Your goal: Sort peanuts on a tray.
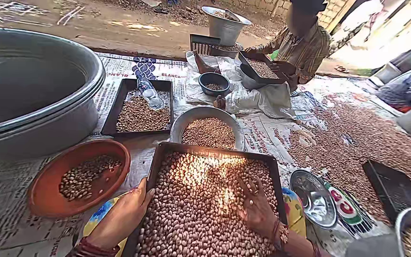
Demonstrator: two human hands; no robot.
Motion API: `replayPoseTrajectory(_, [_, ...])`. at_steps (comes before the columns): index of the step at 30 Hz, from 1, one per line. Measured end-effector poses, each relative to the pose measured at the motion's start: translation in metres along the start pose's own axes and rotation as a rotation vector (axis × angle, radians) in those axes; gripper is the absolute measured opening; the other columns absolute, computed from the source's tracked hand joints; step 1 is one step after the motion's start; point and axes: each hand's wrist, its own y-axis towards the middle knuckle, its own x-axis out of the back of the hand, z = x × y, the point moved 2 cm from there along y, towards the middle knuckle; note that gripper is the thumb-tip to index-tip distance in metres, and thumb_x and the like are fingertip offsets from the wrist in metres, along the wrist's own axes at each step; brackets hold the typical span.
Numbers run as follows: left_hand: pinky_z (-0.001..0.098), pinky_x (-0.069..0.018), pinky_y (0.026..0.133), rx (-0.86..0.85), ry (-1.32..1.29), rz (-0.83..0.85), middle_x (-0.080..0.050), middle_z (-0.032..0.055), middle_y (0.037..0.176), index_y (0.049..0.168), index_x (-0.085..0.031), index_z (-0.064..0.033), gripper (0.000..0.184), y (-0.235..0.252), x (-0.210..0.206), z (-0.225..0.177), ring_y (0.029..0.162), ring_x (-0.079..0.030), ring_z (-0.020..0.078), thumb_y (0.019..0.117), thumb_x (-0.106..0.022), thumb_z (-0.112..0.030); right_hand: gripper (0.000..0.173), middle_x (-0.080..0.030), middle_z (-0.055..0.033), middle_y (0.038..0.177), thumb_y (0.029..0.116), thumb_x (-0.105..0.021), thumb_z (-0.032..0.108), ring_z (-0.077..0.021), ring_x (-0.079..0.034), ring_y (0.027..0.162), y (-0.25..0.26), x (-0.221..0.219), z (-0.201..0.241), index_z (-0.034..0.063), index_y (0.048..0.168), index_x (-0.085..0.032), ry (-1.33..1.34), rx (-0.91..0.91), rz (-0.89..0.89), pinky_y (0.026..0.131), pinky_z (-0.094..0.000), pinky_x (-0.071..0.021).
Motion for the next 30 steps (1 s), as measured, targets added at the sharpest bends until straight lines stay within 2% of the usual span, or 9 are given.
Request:
replayPoseTrajectory(6, [0.0645, -0.0448, 0.101, 0.015, -0.056, -0.024, -0.064, 0.0357, 0.119, 0.155, -0.034, 0.0037, 0.053, 0.004, -0.004, 0.005, 0.117, -0.063, 0.0513, 0.1118, -0.042, -0.027, 0.034, -0.057, -0.0323, 0.137, 0.1019, -0.051, -0.003, -0.0373, -0.055, 0.130, 0.035, 0.058, 0.035, -0.0170, 0.133, -0.055, 0.708, -0.394, 0.613, 0.112, -0.0450, -0.0396])
replayPoseTrajectory(10, [0.0649, -0.0447, 0.100, 0.015, -0.096, -0.043, -0.065, 0.0344, 0.119, 0.153, -0.038, 0.0012, 0.051, 0.003, -0.007, 0.010, 0.117, -0.063, 0.0505, 0.1118, -0.042, -0.028, 0.036, -0.065, -0.0269, 0.128, 0.1060, -0.053, 0.016, -0.0349, -0.058, 0.127, 0.072, 0.040, 0.108, -0.0127, 0.125, -0.062, 0.664, -0.218, 0.508, 0.113, -0.0466, -0.0390])
replayPoseTrajectory(12, [0.0660, -0.0453, 0.099, 0.009, -0.088, -0.035, -0.065, 0.0350, 0.117, 0.153, -0.038, 0.0005, 0.050, 0.004, -0.008, 0.012, 0.115, -0.064, 0.0516, 0.1118, -0.042, -0.028, 0.050, -0.076, -0.0183, 0.107, 0.1045, -0.050, 0.040, -0.0364, -0.069, 0.114, 0.083, 0.003, 0.132, -0.0017, 0.098, -0.077, 0.459, 0.086, 0.085, 0.107, -0.0560, -0.0469])
replayPoseTrajectory(16, [0.0668, -0.0463, 0.096, 0.003, -0.066, -0.007, -0.066, 0.0346, 0.113, 0.150, -0.039, 0.0015, 0.049, 0.003, -0.005, 0.011, 0.111, -0.064, 0.0518, 0.1111, -0.044, -0.028, 0.046, -0.049, -0.0096, 0.158, 0.1055, -0.047, 0.044, -0.0322, -0.041, 0.149, 0.024, 0.000, 0.106, 0.0125, 0.126, -0.072, 0.421, 0.256, 0.207, 0.121, -0.0583, -0.0302])
replayPoseTrajectory(18, [0.0654, -0.0465, 0.098, 0.010, -0.038, 0.017, -0.066, 0.0342, 0.115, 0.151, -0.038, 0.0024, 0.051, 0.003, -0.003, 0.009, 0.112, -0.065, 0.0509, 0.1112, -0.044, -0.028, 0.042, -0.052, -0.0103, 0.155, 0.1051, -0.048, 0.042, -0.0364, -0.038, 0.150, -0.014, 0.001, 0.075, 0.0155, 0.124, -0.076, 0.352, 0.157, 0.202, 0.122, -0.0693, -0.0162])
replayPoseTrajectory(21, [0.0645, -0.0469, 0.098, 0.022, 0.003, 0.031, -0.065, 0.0354, 0.114, 0.151, -0.037, 0.0044, 0.053, 0.003, 0.000, 0.005, 0.113, -0.065, 0.0514, 0.1112, -0.045, -0.028, 0.043, -0.053, -0.0141, 0.154, 0.0979, -0.055, 0.046, -0.0448, -0.043, 0.145, -0.030, 0.003, 0.023, 0.0126, 0.110, -0.079, 0.087, 0.031, 0.073, 0.112, -0.0794, -0.0220])
replayPoseTrajectory(25, [0.0642, -0.0470, 0.098, 0.025, 0.010, 0.016, -0.065, 0.0363, 0.113, 0.153, -0.033, 0.0066, 0.055, -0.001, 0.001, -0.001, 0.112, -0.064, 0.0525, 0.1111, -0.045, -0.027, 0.063, -0.017, -0.0242, 0.170, 0.0988, -0.063, 0.032, -0.0522, -0.011, 0.155, 0.029, 0.037, 0.005, -0.0013, 0.150, -0.049, 0.041, -0.148, 0.542, 0.115, -0.0786, -0.0058])
replayPoseTrajectory(28, [0.0638, -0.0472, 0.098, 0.023, -0.009, 0.012, -0.066, 0.0346, 0.114, 0.153, -0.034, 0.0043, 0.054, 0.003, -0.001, 0.003, 0.112, -0.065, 0.0510, 0.1113, -0.044, -0.028, 0.046, -0.056, -0.0312, 0.142, 0.0933, -0.070, 0.009, -0.0453, -0.049, 0.138, 0.035, 0.020, 0.025, -0.0151, 0.131, -0.059, 0.383, -0.154, 0.352, 0.118, -0.0562, -0.0323])
replayPoseTrajectory(30, [0.0644, -0.0459, 0.099, 0.019, -0.038, 0.009, -0.065, 0.0352, 0.117, 0.154, -0.034, 0.0035, 0.054, 0.005, -0.002, 0.007, 0.114, -0.064, 0.0514, 0.1116, -0.044, -0.029, 0.042, -0.054, -0.0339, 0.142, 0.1011, -0.059, 0.009, -0.0462, -0.046, 0.140, 0.069, 0.055, 0.065, -0.0161, 0.134, -0.055, 0.596, -0.232, 0.485, 0.118, -0.0543, -0.0319])
